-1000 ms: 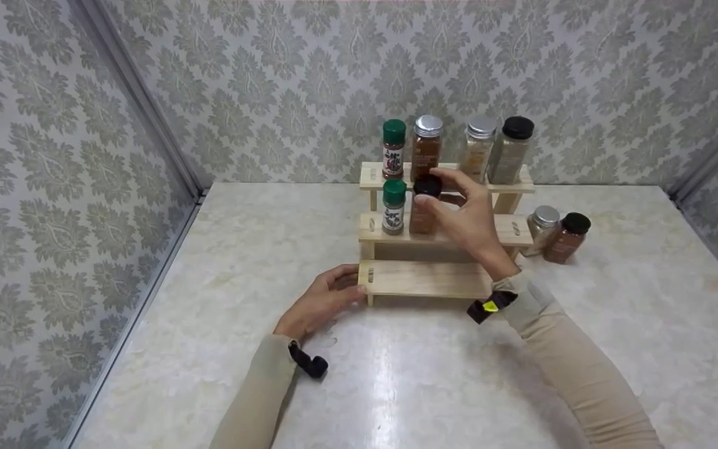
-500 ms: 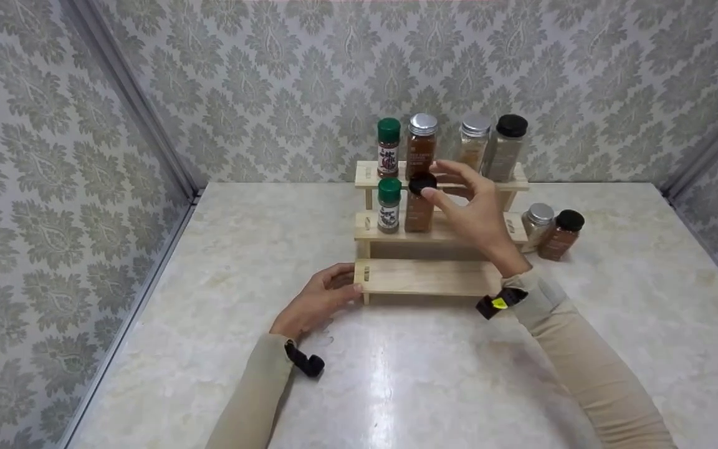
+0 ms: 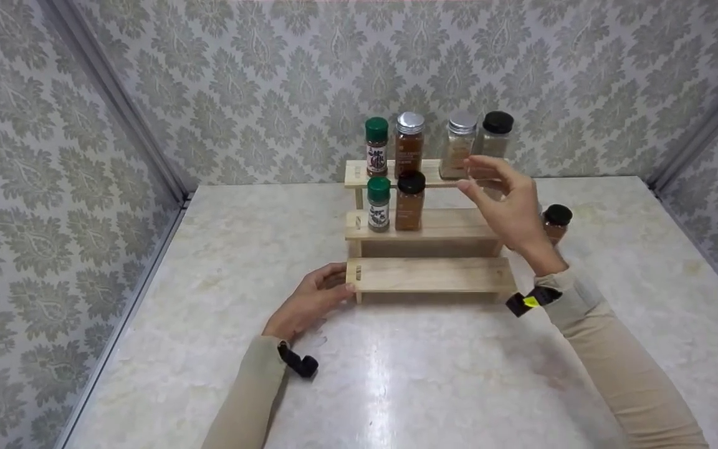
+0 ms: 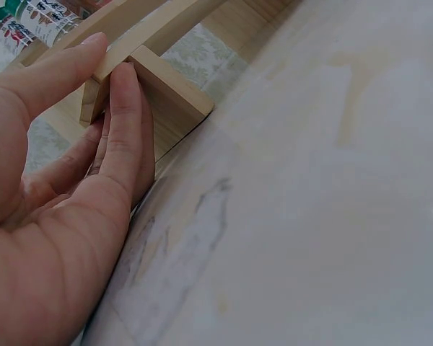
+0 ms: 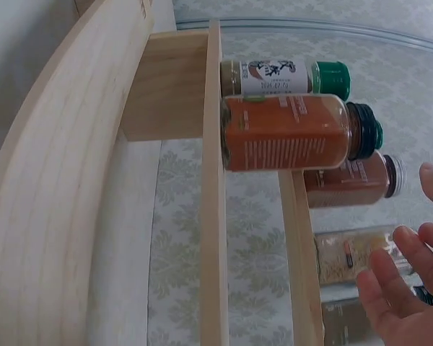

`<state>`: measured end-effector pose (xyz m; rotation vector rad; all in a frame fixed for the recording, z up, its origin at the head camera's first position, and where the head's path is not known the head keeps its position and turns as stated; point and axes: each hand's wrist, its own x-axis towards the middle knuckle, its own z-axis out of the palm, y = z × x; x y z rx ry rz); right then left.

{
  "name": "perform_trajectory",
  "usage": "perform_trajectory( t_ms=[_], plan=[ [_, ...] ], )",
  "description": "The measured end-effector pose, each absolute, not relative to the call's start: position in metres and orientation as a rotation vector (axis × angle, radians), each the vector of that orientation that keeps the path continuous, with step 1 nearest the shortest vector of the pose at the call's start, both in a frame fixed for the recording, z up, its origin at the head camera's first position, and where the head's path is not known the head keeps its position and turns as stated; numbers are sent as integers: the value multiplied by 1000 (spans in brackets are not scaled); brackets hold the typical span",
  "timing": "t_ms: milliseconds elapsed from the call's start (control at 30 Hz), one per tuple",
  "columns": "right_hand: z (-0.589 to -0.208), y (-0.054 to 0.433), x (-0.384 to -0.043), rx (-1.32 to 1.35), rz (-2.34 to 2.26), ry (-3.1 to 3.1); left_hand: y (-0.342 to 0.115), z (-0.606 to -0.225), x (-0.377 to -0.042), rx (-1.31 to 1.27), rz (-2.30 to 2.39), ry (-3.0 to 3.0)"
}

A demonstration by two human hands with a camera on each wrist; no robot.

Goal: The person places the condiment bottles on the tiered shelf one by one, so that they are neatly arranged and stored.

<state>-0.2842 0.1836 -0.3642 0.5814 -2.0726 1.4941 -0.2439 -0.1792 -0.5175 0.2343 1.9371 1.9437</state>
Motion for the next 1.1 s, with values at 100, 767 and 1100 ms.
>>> perform_trajectory(
  t_ms=[100,767,1100],
  plan=[
    [-367,202,-284,561,1448,-2099,-180,-518,-243,233,1925,1959],
    [-388,301,-290,315,1193,-2297,-180,-514,-244,256,1955,1942],
    [-421,348,-297,256,1175,-2427,-180,-517,-243,237,1957,1932]
  ],
)
